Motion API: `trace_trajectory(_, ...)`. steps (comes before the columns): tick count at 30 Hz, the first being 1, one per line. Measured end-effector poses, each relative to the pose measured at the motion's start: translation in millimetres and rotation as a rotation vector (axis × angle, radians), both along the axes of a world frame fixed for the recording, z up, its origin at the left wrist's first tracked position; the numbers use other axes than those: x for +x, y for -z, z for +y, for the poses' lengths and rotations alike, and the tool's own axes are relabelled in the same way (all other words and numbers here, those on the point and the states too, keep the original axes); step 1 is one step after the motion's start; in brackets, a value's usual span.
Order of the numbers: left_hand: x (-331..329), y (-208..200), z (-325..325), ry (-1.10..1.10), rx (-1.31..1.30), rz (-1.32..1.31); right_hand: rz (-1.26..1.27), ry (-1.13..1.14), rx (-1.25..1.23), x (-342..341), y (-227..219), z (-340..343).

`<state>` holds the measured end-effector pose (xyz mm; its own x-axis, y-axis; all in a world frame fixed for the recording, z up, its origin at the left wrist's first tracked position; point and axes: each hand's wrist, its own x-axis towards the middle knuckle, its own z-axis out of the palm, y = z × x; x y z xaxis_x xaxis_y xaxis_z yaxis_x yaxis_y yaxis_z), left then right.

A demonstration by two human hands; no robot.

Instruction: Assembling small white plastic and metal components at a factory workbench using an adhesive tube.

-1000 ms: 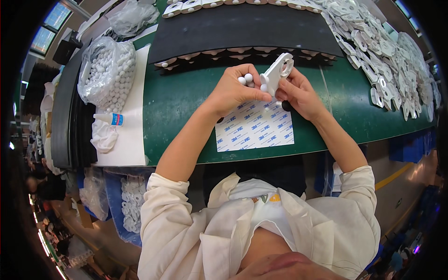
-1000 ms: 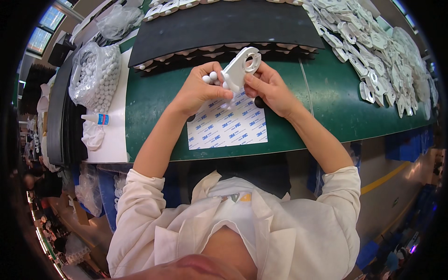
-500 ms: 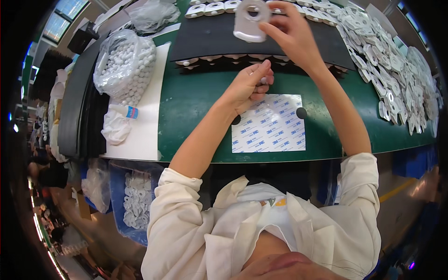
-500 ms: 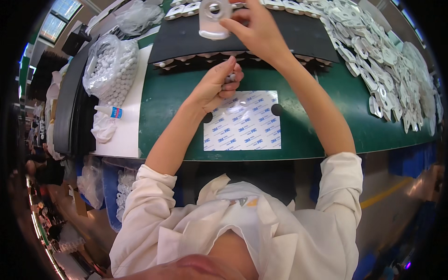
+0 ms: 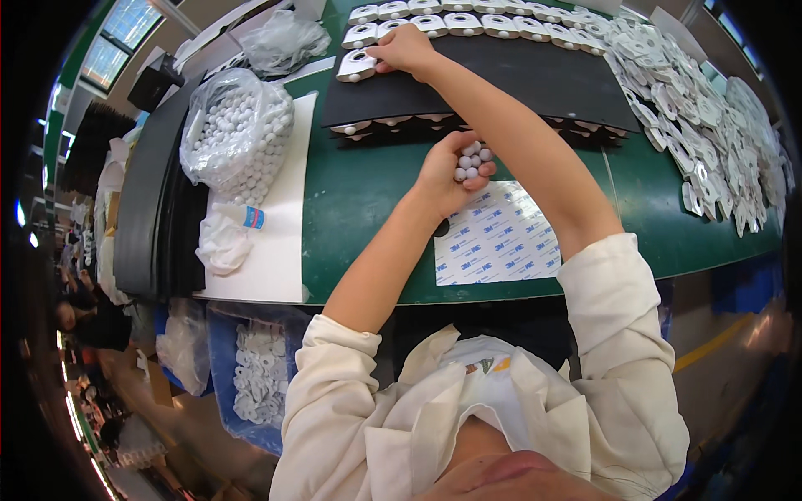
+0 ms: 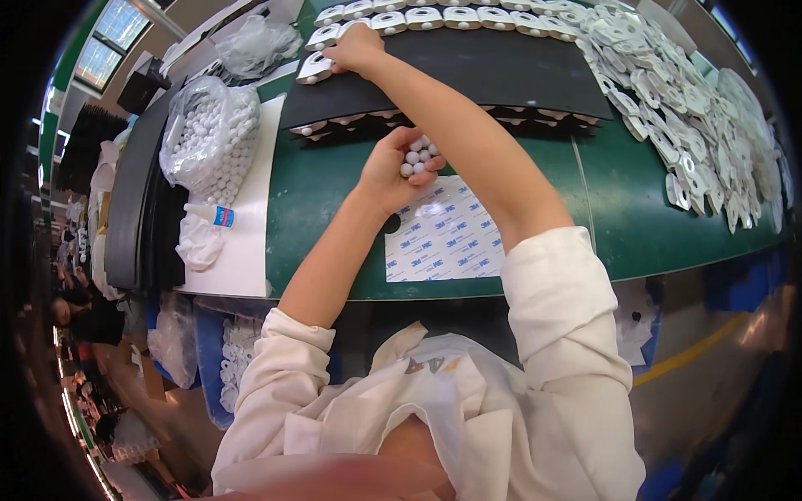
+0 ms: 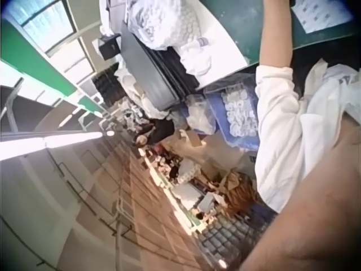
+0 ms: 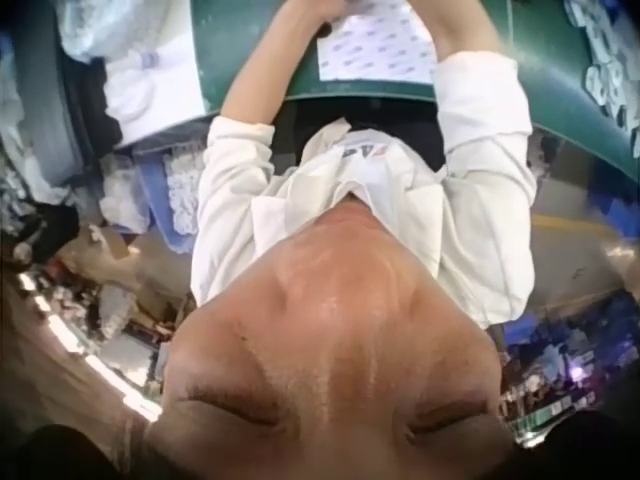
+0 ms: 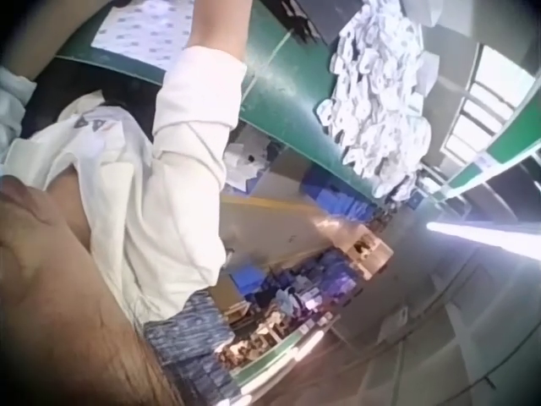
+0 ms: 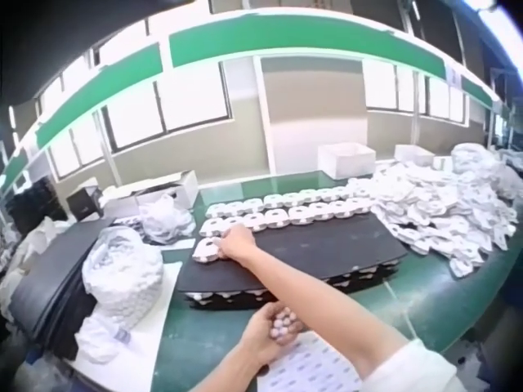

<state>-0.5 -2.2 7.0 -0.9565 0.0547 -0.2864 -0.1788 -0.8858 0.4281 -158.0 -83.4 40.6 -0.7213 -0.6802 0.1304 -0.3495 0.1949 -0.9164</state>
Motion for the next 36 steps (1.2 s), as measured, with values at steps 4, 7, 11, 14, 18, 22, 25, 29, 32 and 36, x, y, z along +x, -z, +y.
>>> trace_trajectory(4, 1, 4, -5, 0.001, -0.058, -0.022, -0.008, -0.117, -0.09, -3, 0, 33)
trace_trajectory(7, 0, 9, -9, 0.021, -0.095, 0.007, 0.611, -0.086, -0.087, -18, 0, 89)
trace_trajectory(11, 2, 9, -11, -0.004, -0.154, 0.044, 0.693, 0.209, -0.107, -39, -15, 192)
trace_trajectory(14, 1, 8, -9, 0.004, -0.198, 0.055, 0.797, 0.537, -0.194, -88, -6, 281)
trace_trajectory(18, -2, 5, -4, 0.008, -0.274, 0.042, 1.171, 0.758, 0.461, -132, 48, 381)
trace_trajectory(22, 1, 0, -4, 0.0, -0.295, 0.05, 1.133, 0.684, 0.633, -99, 68, 395)
trace_trajectory(25, 3, -2, -4, -0.013, -0.309, 0.068, 1.056, 0.641, 0.592, -80, 55, 399)
trace_trajectory(29, 2, -4, -1, -0.033, -0.323, 0.108, 0.834, 0.58, 0.509, -43, 46, 418)
trace_trajectory(32, 3, -5, 0, -0.028, -0.304, 0.151, 0.803, 0.592, 0.274, -9, 48, 429)
trace_trajectory(36, 4, -4, 1, -0.046, -0.358, 0.137, 0.487, 0.59, 0.386, 25, 26, 434)
